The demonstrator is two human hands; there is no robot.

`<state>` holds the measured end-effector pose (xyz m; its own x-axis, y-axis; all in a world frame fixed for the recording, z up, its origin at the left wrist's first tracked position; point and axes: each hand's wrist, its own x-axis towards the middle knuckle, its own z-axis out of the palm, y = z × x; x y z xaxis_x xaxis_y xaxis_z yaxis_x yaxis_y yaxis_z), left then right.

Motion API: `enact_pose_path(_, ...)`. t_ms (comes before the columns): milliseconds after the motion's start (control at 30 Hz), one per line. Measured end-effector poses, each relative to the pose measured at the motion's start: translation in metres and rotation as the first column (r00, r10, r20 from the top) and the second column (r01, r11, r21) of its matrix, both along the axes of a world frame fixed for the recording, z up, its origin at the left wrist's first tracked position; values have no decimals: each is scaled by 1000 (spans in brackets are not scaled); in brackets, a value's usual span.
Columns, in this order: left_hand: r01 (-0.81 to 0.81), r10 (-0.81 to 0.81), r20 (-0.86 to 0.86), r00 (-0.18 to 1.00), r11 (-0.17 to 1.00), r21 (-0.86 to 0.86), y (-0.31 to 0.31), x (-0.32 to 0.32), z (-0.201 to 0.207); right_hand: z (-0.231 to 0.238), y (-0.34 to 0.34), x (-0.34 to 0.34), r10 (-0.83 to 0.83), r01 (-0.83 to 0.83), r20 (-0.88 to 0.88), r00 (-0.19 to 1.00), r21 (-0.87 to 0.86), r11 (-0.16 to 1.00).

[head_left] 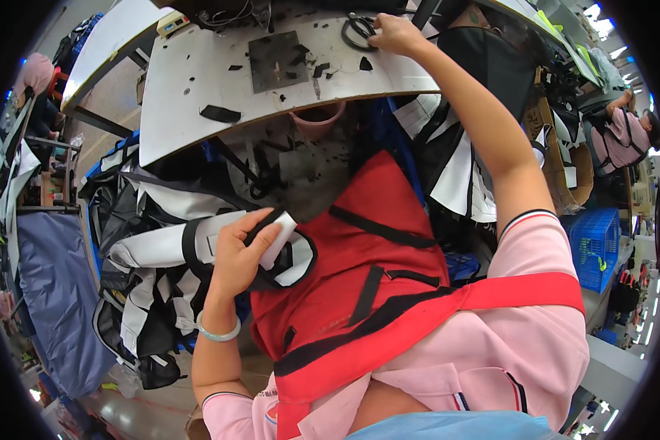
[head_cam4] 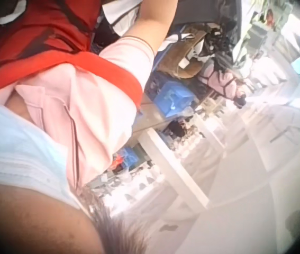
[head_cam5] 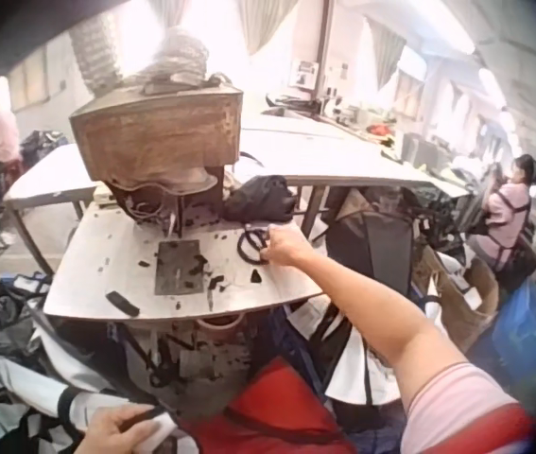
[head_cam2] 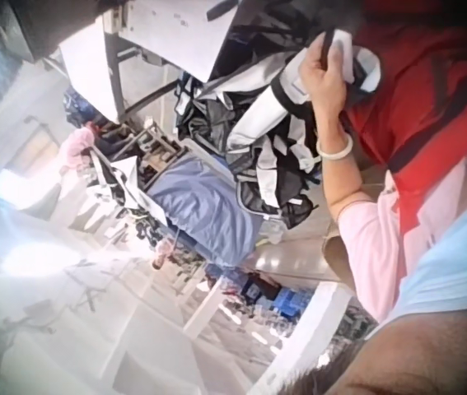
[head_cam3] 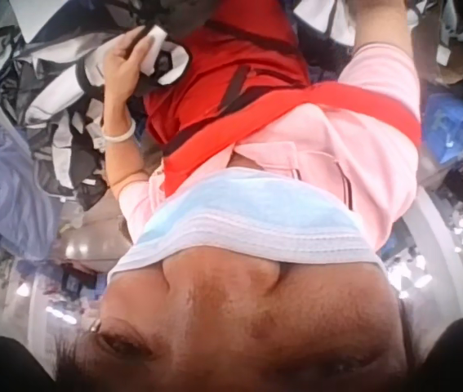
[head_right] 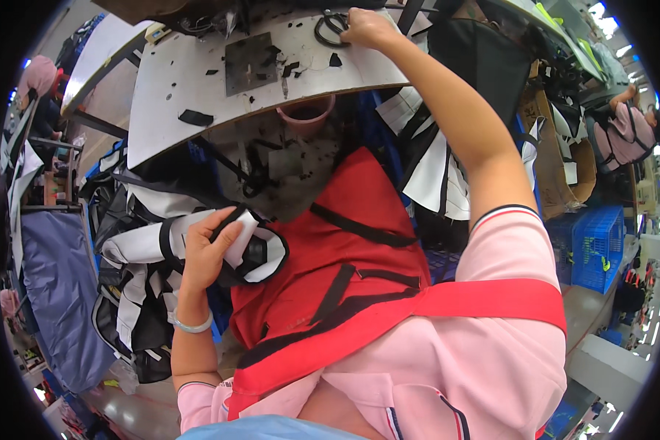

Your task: The person assembles black and white bags at a workstation, repeatedly picking up bags, inserting white cardboard inserts, and adjusting straps. They use scissors to trim excess material from the bags and place finished items into a blue crate.

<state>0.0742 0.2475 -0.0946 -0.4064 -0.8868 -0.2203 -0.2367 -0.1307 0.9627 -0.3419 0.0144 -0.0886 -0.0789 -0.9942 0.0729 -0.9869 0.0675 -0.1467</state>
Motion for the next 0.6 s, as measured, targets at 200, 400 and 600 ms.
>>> enact_pose_path(200,-82,80,-43,996,996,-36,-12,1,6,0,54,-29,216,-222,72,974,86,971)
enact_pose_path(400,-123,122,-194,973,992,4,-29,3,18,13,104,16,277,-283,64,959,152,947)
enact_pose_path(600,-144,138,-225,965,989,-14,-28,1,18,12,208,111,35,-519,858,513,277,808)
